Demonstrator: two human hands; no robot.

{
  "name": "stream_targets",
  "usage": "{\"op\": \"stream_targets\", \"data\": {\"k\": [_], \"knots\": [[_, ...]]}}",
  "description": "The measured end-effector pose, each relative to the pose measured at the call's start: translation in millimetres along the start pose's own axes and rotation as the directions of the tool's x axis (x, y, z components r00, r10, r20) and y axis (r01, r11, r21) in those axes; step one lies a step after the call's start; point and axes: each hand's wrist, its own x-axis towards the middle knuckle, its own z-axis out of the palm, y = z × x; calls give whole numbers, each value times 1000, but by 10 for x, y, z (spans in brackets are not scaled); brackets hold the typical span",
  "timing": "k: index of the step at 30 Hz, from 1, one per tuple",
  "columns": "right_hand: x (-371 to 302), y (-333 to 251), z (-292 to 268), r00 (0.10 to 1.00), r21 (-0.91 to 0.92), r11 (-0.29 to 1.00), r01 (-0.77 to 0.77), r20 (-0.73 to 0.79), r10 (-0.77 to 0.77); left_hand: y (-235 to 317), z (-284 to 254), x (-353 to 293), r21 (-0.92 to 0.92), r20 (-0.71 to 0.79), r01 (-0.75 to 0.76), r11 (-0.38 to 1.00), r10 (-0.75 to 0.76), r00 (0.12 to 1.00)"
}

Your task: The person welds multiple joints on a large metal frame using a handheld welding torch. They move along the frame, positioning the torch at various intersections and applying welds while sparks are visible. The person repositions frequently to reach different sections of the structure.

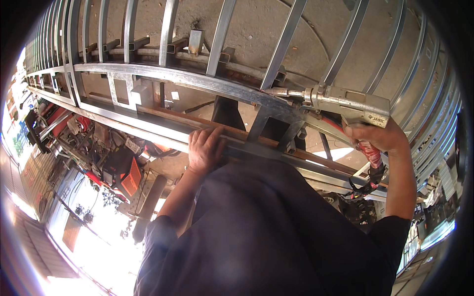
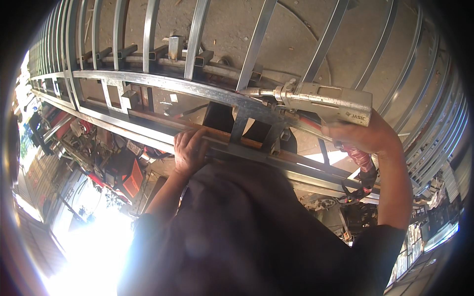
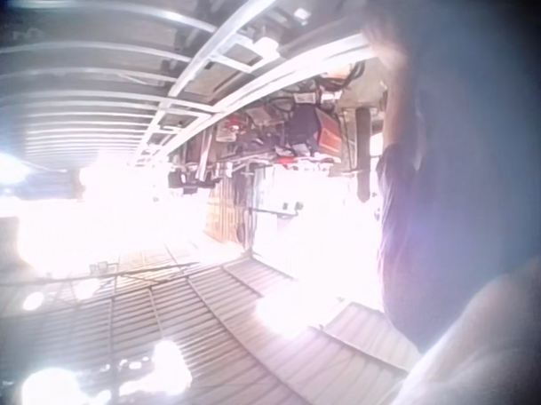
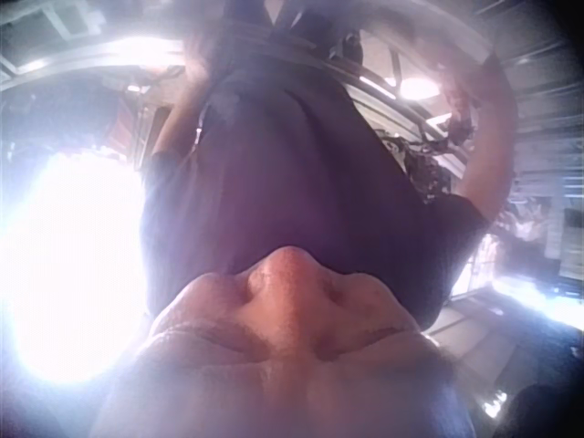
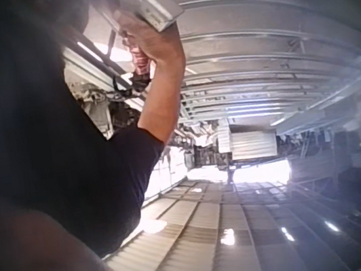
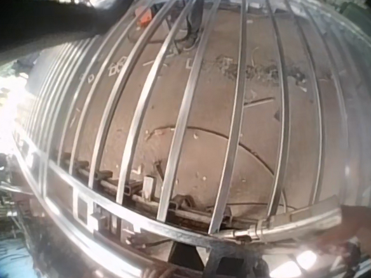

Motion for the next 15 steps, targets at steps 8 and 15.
{"op": "stream_targets", "data": {"k": [8, 15], "knots": [[-22, -34, 74, 999, -17, 999, 40, -30, -41, -76, 228, -122, 66, -53, 52, 996, -49, 997], [-7, -34, 82, 999, -63, 998, -20, -28, 19, -62, 231, -121, 88, -48, 54, 995, -50, 998]]}}
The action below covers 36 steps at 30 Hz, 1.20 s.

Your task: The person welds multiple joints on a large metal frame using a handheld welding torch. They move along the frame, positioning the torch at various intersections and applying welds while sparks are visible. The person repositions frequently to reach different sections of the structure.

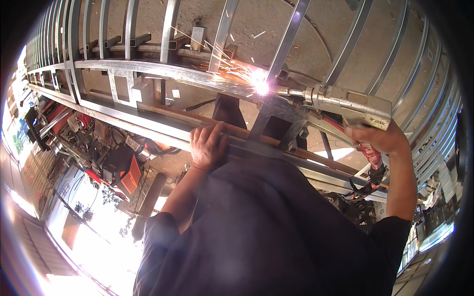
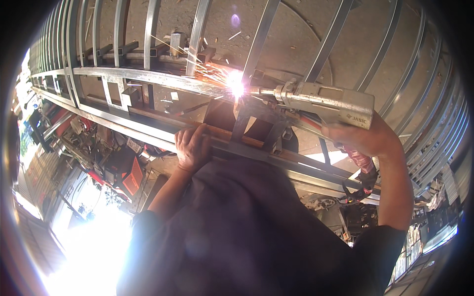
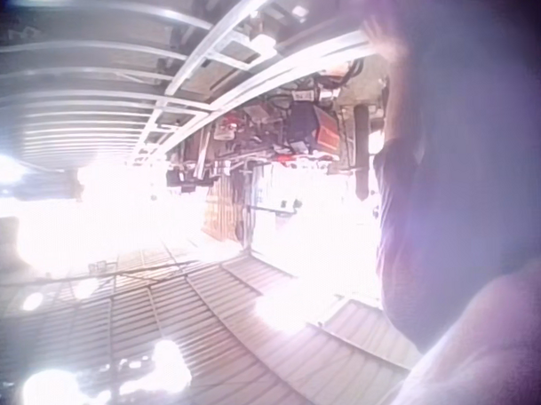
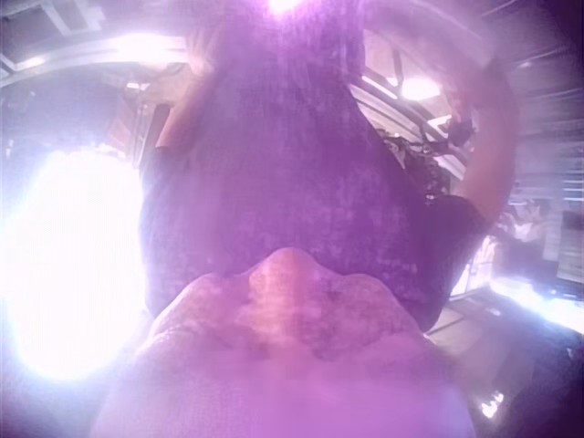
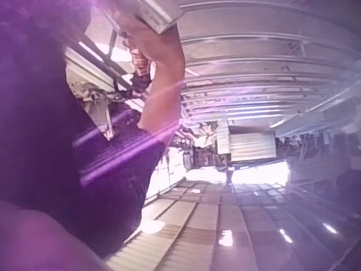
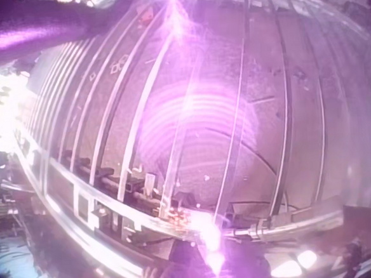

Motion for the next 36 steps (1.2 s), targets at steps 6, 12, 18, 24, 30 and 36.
{"op": "stream_targets", "data": {"k": [6, 12, 18, 24, 30, 36], "knots": [[-32, 13, 8, 999, 10, 999, 49, 6, -49, -7, 16, -7, -2, 3, 3, 1000, -3, 1000], [-56, -27, 37, 998, -28, 1000, 4, -61, -5, 41, -30, 47, -14, -17, -6, 1000, 6, 1000], [-55, -20, 31, 999, -19, 1000, 20, -38, -21, 34, -12, 63, 1, -68, -41, 999, 41, 997], [-49, 56, -2, 998, 13, 998, 67, -18, -66, 47, -38, 56, 3, -20, -25, 1000, 25, 999], [-59, 81, -10, 997, 53, 996, 69, -23, -68, 70, -48, 84, -22, -33, -30, 999, 29, 999], [-43, 123, -52, 995, 117, 989, 91, 25, -95, 71, -46, 68, -8, -28, -21, 1000, 20, 999]]}}
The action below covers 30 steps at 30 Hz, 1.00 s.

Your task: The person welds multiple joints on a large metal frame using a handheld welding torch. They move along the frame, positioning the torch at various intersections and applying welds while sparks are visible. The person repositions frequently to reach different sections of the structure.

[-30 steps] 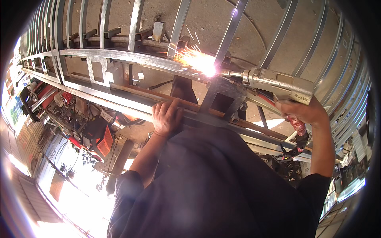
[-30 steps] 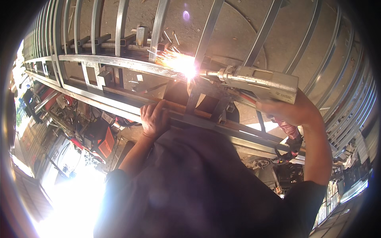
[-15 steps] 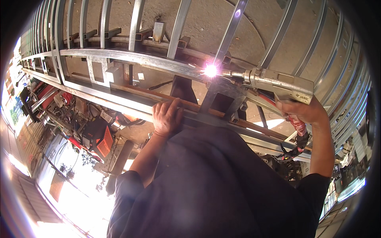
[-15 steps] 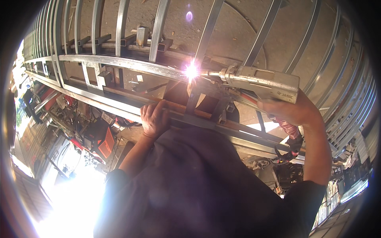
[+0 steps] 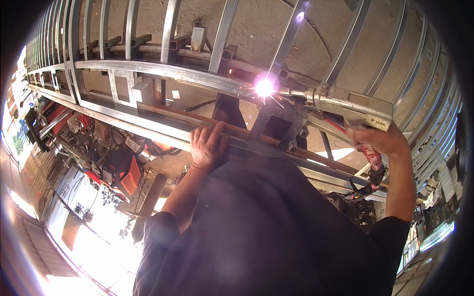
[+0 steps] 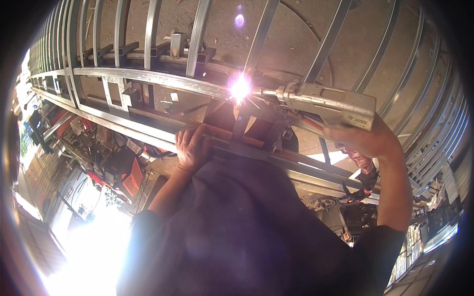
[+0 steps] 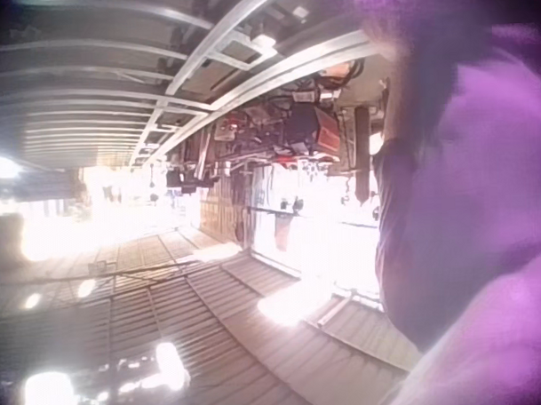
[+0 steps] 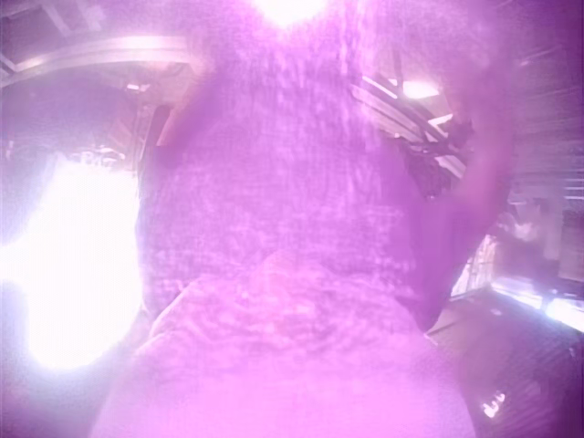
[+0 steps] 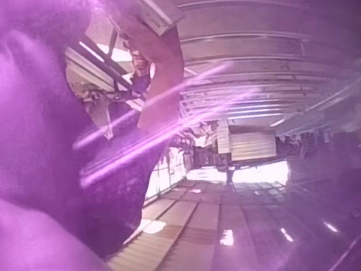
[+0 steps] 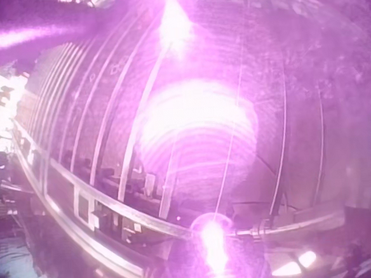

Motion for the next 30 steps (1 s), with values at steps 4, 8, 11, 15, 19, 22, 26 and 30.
{"op": "stream_targets", "data": {"k": [4, 8, 11, 15, 19, 22, 26, 30], "knots": [[-84, 15, 12, 997, 11, 1000, -23, -77, 24, -6, -9, 1, -6, 3, 6, 1000, -6, 1000], [-278, 186, -223, 991, 67, 998, 1, -135, 8, 47, -104, 56, -47, 39, 21, 999, -19, 999], [-475, 300, -316, 986, 69, 997, 46, -161, -35, 199, -240, 232, -139, 25, -1, 990, 4, 1000], [-644, 543, -549, 988, 114, 992, 58, -149, -41, 727, -433, 937, -297, -94, -170, 940, 149, 984], [-681, 614, -634, 984, -30, 999, 26, -178, -30, 1407, -438, 1848, -471, -72, -229, 852, 221, 973], [-615, 574, -602, 982, -89, 995, 48, -180, -63, 1732, -105, 2451, -345, 76, -147, 927, 184, 980], [-528, 617, -634, 989, -6, 993, 116, -95, -116, 1868, 207, 2884, -207, 281, -70, 976, 128, 951], [-457, 631, -664, 995, -21, 995, 96, -32, -96, 1879, 175, 2923, -249, 409, 21, 968, 85, 908]]}}
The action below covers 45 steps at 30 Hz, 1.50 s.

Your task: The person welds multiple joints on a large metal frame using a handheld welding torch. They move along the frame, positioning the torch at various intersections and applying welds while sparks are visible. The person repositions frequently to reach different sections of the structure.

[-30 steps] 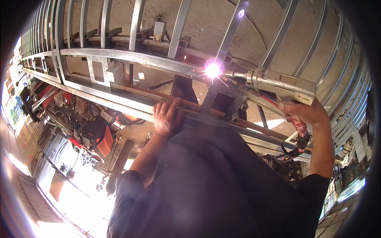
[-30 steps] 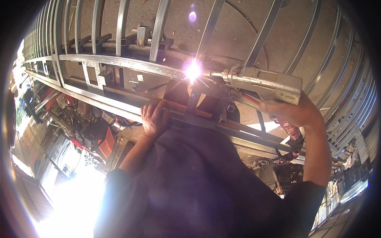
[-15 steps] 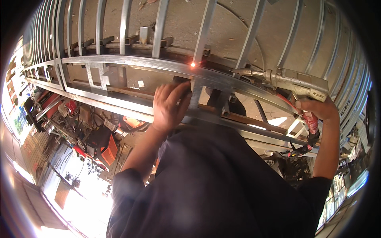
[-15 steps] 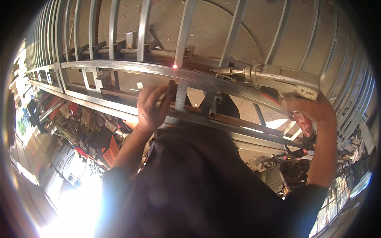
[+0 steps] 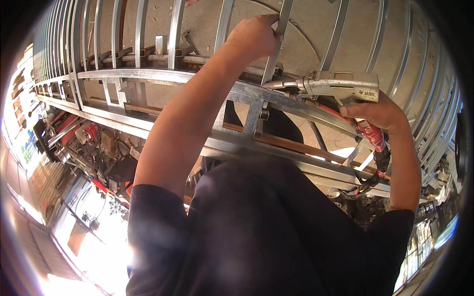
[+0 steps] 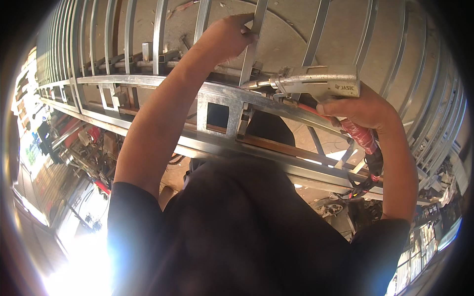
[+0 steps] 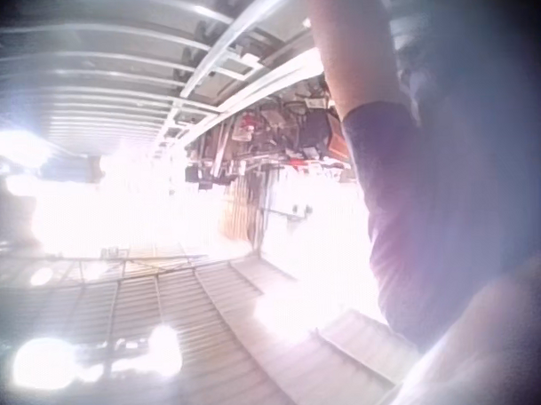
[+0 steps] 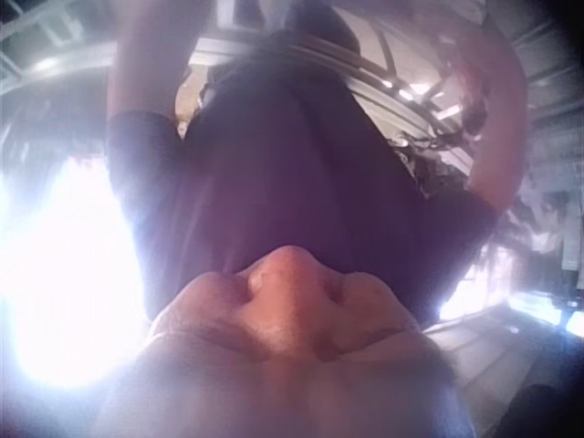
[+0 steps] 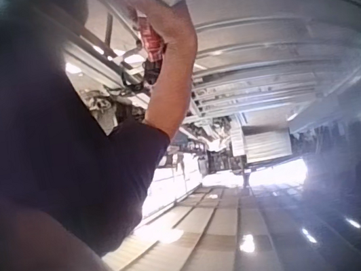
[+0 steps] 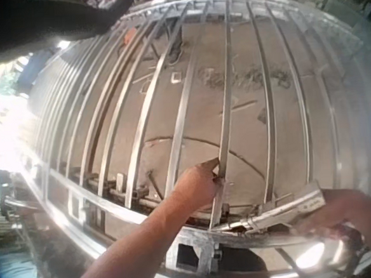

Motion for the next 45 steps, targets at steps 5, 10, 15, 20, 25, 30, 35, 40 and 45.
{"op": "stream_targets", "data": {"k": [5, 10, 15, 20, 25, 30, 35, 40, 45], "knots": [[28, 1, -17, 1000, -18, 1000, 15, 22, -15, -27, 17, 5, -59, -17, 19, 998, -20, 1000], [9, -14, 7, 999, -13, 999, 34, 12, -34, 13, 18, -34, -132, -33, 29, 991, -34, 999], [16, 18, -57, 1000, -74, 997, -25, 8, 25, 18, 4, -19, -113, -11, 41, 993, -43, 999], [-3, -9, -65, 996, -108, 990, -86, -24, 84, 131, -129, -71, -100, 80, 112, 989, -104, 991], [-18, 3, -78, 998, -80, 995, -66, -14, 65, 65, -78, -42, -113, 50, 76, 991, -71, 996], [-28, 23, -89, 998, -50, 997, -59, -12, 58, 75, -77, -40, -100, 62, 88, 991, -83, 995], [-52, 12, -85, 998, -53, 997, -63, -26, 62, 120, -122, -65, -94, 63, 104, 990, -98, 993], [-98, -1, -74, 992, -83, 991, -106, -72, 100, 130, -98, -64, -63, 27, 95, 993, -94, 995], [-230, 62, -171, 996, 13, 998, -59, -62, 59, -13, 15, -36, -115, -51, 40, 993, -46, 998]]}}
